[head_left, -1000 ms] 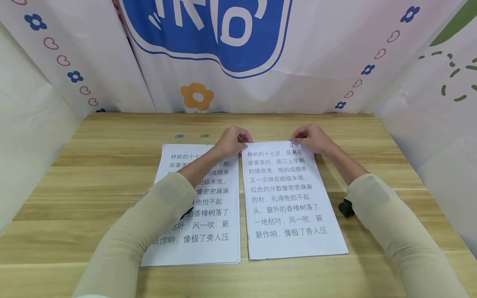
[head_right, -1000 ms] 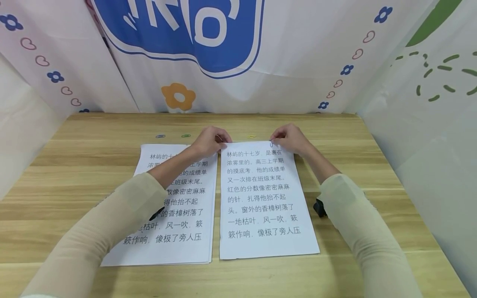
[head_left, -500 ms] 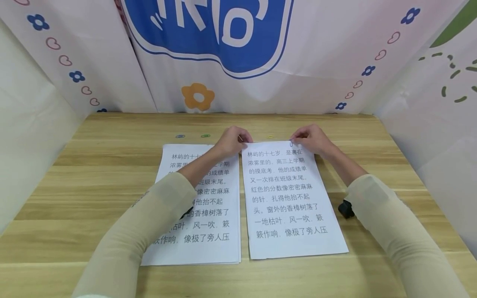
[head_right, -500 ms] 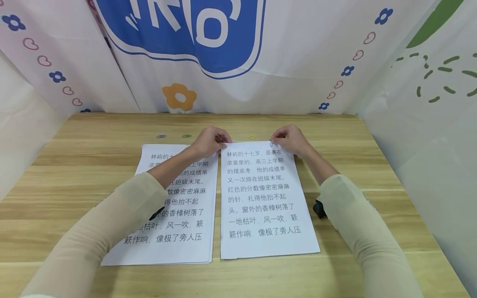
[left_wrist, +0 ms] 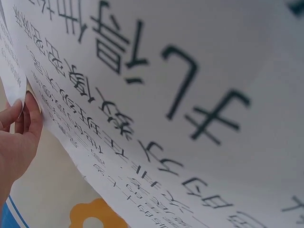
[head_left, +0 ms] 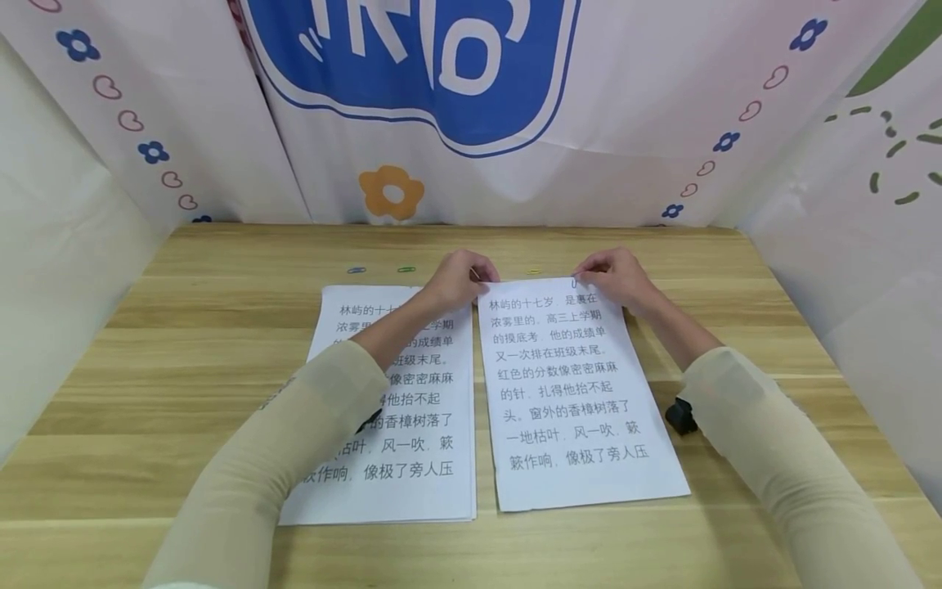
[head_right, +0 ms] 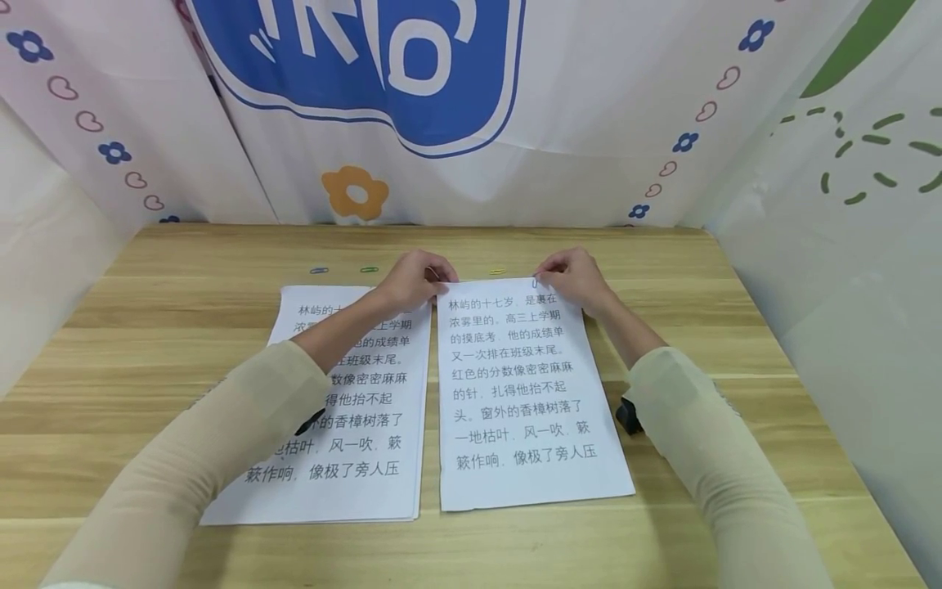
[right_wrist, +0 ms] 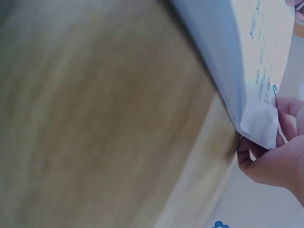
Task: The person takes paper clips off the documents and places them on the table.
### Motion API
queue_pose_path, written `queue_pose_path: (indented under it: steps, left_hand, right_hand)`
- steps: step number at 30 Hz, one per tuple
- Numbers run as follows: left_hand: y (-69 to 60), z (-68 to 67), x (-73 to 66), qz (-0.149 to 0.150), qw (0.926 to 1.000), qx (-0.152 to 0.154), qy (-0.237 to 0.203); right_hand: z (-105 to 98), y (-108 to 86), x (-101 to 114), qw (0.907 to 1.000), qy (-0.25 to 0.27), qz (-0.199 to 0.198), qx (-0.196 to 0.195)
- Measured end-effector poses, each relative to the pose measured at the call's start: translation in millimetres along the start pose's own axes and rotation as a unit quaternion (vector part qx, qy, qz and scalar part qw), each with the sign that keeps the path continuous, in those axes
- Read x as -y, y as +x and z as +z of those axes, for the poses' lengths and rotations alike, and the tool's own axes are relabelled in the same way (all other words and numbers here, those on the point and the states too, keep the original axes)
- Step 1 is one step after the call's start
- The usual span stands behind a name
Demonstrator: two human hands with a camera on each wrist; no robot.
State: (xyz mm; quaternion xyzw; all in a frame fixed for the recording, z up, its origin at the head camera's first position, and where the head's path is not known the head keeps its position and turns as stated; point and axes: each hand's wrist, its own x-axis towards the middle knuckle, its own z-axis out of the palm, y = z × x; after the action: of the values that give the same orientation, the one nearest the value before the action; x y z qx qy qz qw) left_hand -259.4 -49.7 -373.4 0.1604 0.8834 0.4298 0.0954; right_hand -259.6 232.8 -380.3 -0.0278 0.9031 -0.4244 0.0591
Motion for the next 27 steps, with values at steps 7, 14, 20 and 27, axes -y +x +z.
queue_pose_path:
  steps: [7, 14, 20, 27]
  left_hand:
    - [-0.7, -0.4, -1.5, -0.004, 1.0, 0.004, -0.001]
    - [-1.9, -0.5, -2.4, -0.001, 1.0, 0.0, -0.003]
    - [-2.4, -0.6, -1.4, -0.001, 1.0, -0.005, -0.006]
    - [-0.9, -1.1, -1.5, 0.002, 1.0, -0.003, -0.002]
  right_hand:
    - [-1, -1.5, 3, 0.9998, -0.001, 0.019, -0.003]
    - [-4, -2.4, 4, 0.9999, -0.011, 0.004, 0.009]
    - [-6, -1.7, 6, 0.999, -0.042, -0.014, 0.009]
    - [-5, -1.1, 12, 0.9929, -0.094, -0.072, 0.004]
